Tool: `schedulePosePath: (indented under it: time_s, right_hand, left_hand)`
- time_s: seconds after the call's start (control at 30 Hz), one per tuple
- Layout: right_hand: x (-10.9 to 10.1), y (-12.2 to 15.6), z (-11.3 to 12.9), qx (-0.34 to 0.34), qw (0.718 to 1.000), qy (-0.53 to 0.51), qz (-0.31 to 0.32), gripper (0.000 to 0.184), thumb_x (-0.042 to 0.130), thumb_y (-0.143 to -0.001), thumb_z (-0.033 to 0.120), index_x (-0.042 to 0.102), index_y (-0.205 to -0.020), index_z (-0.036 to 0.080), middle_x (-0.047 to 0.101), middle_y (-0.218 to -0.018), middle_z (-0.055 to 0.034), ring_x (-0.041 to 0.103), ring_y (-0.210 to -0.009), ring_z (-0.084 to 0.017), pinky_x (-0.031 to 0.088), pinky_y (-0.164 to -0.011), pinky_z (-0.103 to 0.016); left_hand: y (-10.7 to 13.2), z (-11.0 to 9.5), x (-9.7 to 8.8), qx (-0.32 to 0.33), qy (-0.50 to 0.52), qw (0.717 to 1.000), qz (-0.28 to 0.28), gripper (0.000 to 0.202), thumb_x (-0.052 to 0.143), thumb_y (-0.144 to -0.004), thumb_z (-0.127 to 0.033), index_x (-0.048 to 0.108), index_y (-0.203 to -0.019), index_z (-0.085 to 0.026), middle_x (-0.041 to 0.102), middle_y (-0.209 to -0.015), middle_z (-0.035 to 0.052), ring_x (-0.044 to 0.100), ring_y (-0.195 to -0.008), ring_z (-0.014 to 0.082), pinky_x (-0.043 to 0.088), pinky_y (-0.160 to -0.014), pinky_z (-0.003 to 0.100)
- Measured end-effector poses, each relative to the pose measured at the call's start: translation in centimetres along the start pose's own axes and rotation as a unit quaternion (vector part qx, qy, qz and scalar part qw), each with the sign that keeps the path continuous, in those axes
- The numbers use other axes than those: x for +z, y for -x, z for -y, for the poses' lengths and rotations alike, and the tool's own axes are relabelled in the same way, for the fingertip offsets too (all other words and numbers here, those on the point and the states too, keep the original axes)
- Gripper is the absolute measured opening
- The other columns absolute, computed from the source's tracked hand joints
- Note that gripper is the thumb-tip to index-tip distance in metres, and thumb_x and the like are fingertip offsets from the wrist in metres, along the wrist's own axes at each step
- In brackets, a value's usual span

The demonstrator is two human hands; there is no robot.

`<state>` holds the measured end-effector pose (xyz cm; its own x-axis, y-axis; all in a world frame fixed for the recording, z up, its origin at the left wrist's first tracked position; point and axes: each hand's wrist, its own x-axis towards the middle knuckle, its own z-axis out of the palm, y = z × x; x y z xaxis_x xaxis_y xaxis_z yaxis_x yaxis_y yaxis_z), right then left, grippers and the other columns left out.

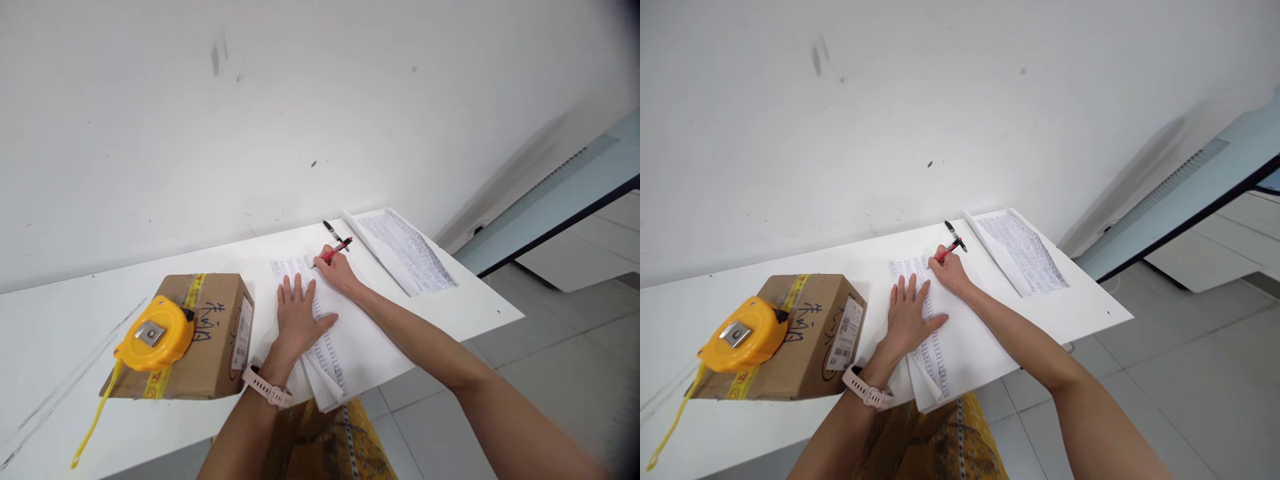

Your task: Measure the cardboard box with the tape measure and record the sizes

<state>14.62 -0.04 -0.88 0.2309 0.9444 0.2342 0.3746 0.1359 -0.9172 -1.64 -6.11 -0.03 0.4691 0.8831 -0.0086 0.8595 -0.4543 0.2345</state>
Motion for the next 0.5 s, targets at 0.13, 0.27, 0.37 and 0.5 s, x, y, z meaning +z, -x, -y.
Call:
schedulePosePath:
  time_s: [0.13, 0.27, 0.37, 0.5]
  right_hand:
    - [-0.1, 0.0, 0.1, -0.002, 1.000, -0.003, -0.001, 0.023, 0.056, -0.080, 0.029, 0.040, -0.064, 0.023, 0.042, -0.055, 0.0066, 0.040, -0.054, -0.012, 0.031, -0.054, -0.027]
    - [0.0, -0.1, 0.1, 0.010, 0.996, -0.087, 0.011, 0.018, 0.059, -0.081, 0.037, 0.050, -0.076, 0.023, 0.053, -0.064, 0.0044, 0.050, -0.060, -0.013, 0.039, -0.060, -0.028]
    - [0.2, -0.1, 0.2, 0.030, 0.992, -0.122, 0.027, 0.021, 0.061, -0.080, 0.039, 0.048, -0.077, 0.023, 0.056, -0.065, 0.0034, 0.052, -0.059, -0.014, 0.042, -0.061, -0.029]
    - [0.3, -0.2, -0.1, 0.015, 0.999, -0.045, -0.002, 0.025, 0.057, -0.080, 0.032, 0.038, -0.065, 0.024, 0.042, -0.053, 0.0069, 0.041, -0.053, -0.012, 0.033, -0.056, -0.028]
  left_hand:
    - [-0.1, 0.0, 0.0, 0.004, -0.002, 1.000, -0.003, 0.089, 0.048, -0.082, -0.075, 0.035, -0.153, -0.022, 0.020, -0.164, 0.0130, 0.005, -0.151, 0.0380, 0.008, -0.122, 0.053]
    - [-0.1, 0.1, 0.1, 0.003, -0.008, 1.000, -0.004, 0.088, 0.047, -0.083, -0.075, 0.035, -0.153, -0.022, 0.020, -0.164, 0.0130, 0.006, -0.151, 0.0382, 0.008, -0.122, 0.053]
    - [-0.1, 0.0, -0.1, 0.007, -0.013, 1.000, -0.001, 0.089, 0.046, -0.083, -0.076, 0.035, -0.153, -0.022, 0.019, -0.164, 0.0135, 0.006, -0.151, 0.0385, 0.008, -0.122, 0.052]
    - [-0.4, -0.5, -1.4, -0.003, -0.029, 0.999, 0.031, 0.087, 0.045, -0.083, -0.076, 0.036, -0.152, -0.023, 0.022, -0.164, 0.0133, 0.010, -0.151, 0.0393, 0.011, -0.121, 0.053]
